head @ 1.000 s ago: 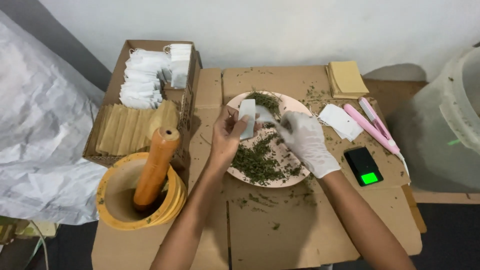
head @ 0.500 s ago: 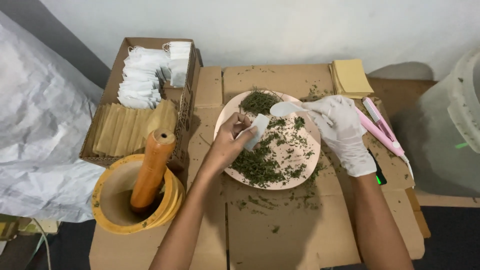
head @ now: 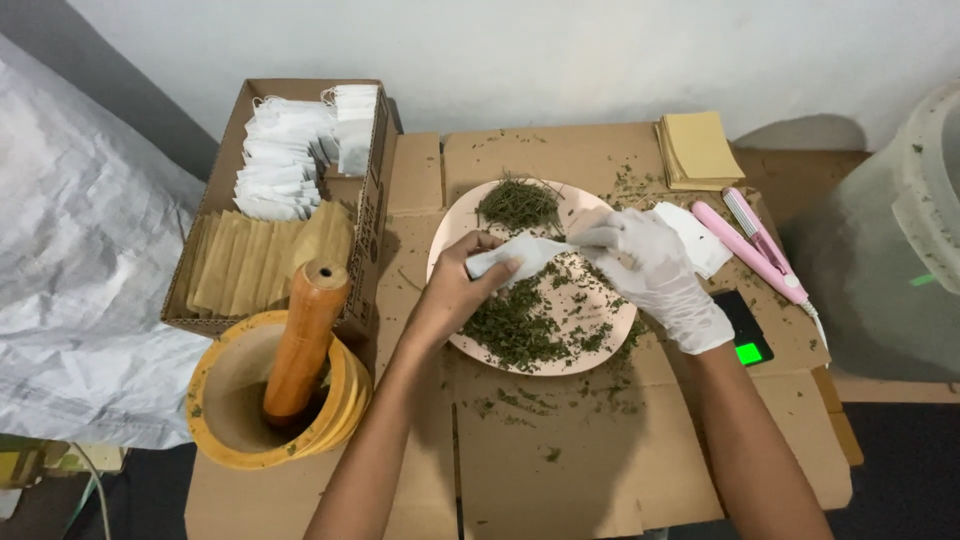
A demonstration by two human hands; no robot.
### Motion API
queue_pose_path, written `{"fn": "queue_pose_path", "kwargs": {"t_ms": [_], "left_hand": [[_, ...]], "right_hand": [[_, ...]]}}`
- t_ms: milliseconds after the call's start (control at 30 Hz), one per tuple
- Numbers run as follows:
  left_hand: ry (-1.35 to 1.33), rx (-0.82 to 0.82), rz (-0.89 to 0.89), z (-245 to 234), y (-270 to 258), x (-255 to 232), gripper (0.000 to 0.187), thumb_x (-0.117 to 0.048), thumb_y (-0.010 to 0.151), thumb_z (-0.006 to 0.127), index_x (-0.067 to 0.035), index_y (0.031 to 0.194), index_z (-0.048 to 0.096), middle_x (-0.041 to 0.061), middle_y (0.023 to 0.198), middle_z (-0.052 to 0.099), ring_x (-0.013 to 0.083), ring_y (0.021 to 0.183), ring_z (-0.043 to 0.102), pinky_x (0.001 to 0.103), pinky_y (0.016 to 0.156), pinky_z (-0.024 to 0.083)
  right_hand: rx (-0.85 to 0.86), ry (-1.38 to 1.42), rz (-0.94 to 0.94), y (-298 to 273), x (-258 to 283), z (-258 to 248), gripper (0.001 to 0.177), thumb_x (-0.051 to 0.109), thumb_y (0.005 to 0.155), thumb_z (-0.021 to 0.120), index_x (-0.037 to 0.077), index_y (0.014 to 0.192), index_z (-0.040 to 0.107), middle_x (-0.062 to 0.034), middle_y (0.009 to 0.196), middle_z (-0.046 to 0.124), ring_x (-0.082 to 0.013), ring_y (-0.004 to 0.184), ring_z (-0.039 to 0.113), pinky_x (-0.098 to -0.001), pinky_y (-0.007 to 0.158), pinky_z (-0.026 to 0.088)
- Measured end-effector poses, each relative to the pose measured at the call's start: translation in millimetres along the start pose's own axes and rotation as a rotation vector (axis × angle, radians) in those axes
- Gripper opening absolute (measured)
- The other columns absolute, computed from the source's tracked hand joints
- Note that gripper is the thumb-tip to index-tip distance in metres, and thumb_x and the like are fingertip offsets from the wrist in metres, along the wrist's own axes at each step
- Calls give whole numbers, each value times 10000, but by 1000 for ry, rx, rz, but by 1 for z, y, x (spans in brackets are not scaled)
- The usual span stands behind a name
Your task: Filling small tea bags with loose tea leaves using a spoon and weighing them on a digital scale for production.
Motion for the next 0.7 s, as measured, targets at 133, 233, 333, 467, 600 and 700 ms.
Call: {"fn": "queue_pose_path", "kwargs": {"t_ms": [133, 233, 333, 467, 600, 700], "left_hand": [[-110, -79, -11, -7, 12, 26, 472, -291, 1039, 764, 49, 1333, 617, 229, 1044, 765, 248, 936, 784, 415, 816, 632], [-197, -132, 21, -10, 8, 19, 499, -277, 1094, 681, 97, 1414, 603, 309, 1189, 735, 347, 1100, 745, 483, 937, 618], [-189, -179, 61, -17, 10, 18, 469, -264, 1122, 645, 106, 1411, 641, 375, 1248, 724, 442, 1184, 732, 533, 977, 616], [-136, -259, 46, -18, 8, 14, 400, -209, 1102, 680, 82, 1378, 687, 326, 1245, 758, 382, 1158, 754, 490, 963, 639], [-142, -280, 58, -19, 5, 12, 391, -208, 1089, 701, 81, 1352, 709, 288, 1216, 775, 321, 1161, 732, 463, 959, 639], [-136, -268, 76, -16, 7, 16, 374, -207, 1078, 734, 68, 1331, 730, 306, 1193, 780, 319, 1160, 726, 480, 949, 640]], "right_hand": [[-68, 89, 109, 8, 23, -15, 152, 342, 983, 792, 302, 1125, 832, 55, 988, 765, -238, 975, 729, -391, 910, 519], [-155, 94, 182, 5, 21, -20, 101, 339, 993, 844, 328, 1092, 827, 106, 938, 745, -194, 875, 724, -335, 838, 544], [-151, 99, 290, 2, 14, -16, 74, 348, 1026, 817, 342, 1100, 813, 107, 904, 741, -201, 814, 718, -327, 785, 558], [-93, 159, 322, 4, 25, -15, 152, 250, 998, 803, 341, 1110, 852, 64, 933, 770, -210, 710, 698, -363, 721, 578], [-93, 169, 328, 2, 24, -16, 151, 269, 1011, 793, 337, 1131, 855, 54, 966, 777, -228, 735, 711, -365, 741, 584], [6, 40, 318, 4, 28, -13, 177, 239, 1039, 741, 271, 1181, 843, -24, 999, 783, -354, 819, 747, -465, 744, 602]]}}
Point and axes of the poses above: each hand's wrist, its own y-axis towards the middle knuckle, its own z-axis out of the palm, x = y × z, the point moved 8 cm from there along y, towards the middle knuckle
